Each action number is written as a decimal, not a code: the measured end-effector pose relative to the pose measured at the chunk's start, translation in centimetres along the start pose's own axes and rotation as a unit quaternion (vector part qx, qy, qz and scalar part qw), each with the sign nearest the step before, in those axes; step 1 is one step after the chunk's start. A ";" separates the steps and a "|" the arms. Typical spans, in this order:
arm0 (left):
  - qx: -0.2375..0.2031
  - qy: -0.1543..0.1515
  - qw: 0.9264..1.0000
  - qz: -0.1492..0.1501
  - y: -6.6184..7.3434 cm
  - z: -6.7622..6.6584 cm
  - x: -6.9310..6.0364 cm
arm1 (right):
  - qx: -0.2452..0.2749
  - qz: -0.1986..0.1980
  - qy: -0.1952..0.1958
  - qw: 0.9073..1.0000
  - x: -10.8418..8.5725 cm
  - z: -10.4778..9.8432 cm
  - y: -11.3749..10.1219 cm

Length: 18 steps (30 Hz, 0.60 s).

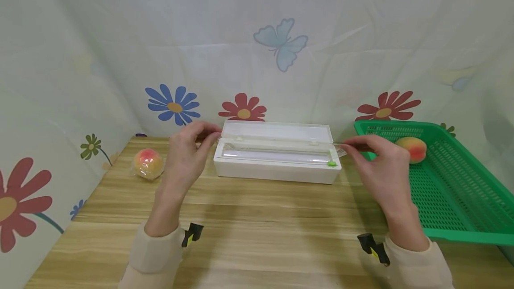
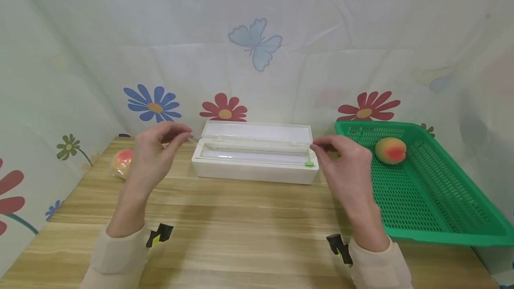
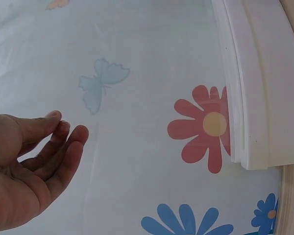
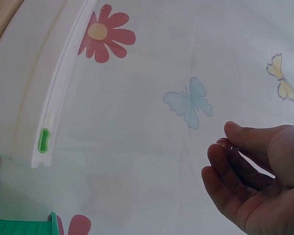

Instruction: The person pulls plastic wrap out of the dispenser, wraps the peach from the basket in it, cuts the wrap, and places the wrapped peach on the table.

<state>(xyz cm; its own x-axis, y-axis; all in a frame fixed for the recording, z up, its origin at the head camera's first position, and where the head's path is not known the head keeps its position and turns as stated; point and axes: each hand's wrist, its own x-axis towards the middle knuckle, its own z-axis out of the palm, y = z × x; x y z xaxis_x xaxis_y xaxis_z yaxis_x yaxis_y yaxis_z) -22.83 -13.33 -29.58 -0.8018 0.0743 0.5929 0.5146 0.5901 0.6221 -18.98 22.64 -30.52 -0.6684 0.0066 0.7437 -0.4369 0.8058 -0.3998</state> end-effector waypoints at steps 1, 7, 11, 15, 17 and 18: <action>0.000 0.001 1.000 0.002 0.1 -0.1 0.0 | 0.001 -0.001 0.001 1.000 0.0 -0.1 0.0; 0.004 0.011 1.000 0.016 0.4 -0.5 -0.1 | 0.009 -0.003 0.008 1.000 0.0 -0.6 -0.4; 0.004 0.015 1.000 0.025 0.6 -0.8 -0.3 | 0.011 -0.009 0.012 1.000 -0.1 -0.9 -0.7; 0.012 0.003 1.000 0.027 0.8 -1.2 -0.4 | 0.003 -0.013 0.004 1.000 -0.2 -1.1 -0.9; 0.015 -0.012 1.000 0.024 0.9 -1.4 -0.5 | -0.001 -0.016 -0.003 1.000 -0.3 -1.2 -1.0; 0.016 -0.022 0.999 0.022 0.9 -1.5 -0.6 | -0.002 -0.017 -0.006 1.000 -0.4 -1.3 -1.1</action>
<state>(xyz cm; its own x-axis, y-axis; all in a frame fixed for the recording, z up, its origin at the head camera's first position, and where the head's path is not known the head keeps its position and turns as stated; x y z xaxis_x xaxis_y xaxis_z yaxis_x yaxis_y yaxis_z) -21.42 -14.09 -28.62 -0.7921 0.1352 0.5952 0.5396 0.6111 0.5792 -17.44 22.56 -29.69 -0.6598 -0.0283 0.7509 -0.4570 0.8083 -0.3712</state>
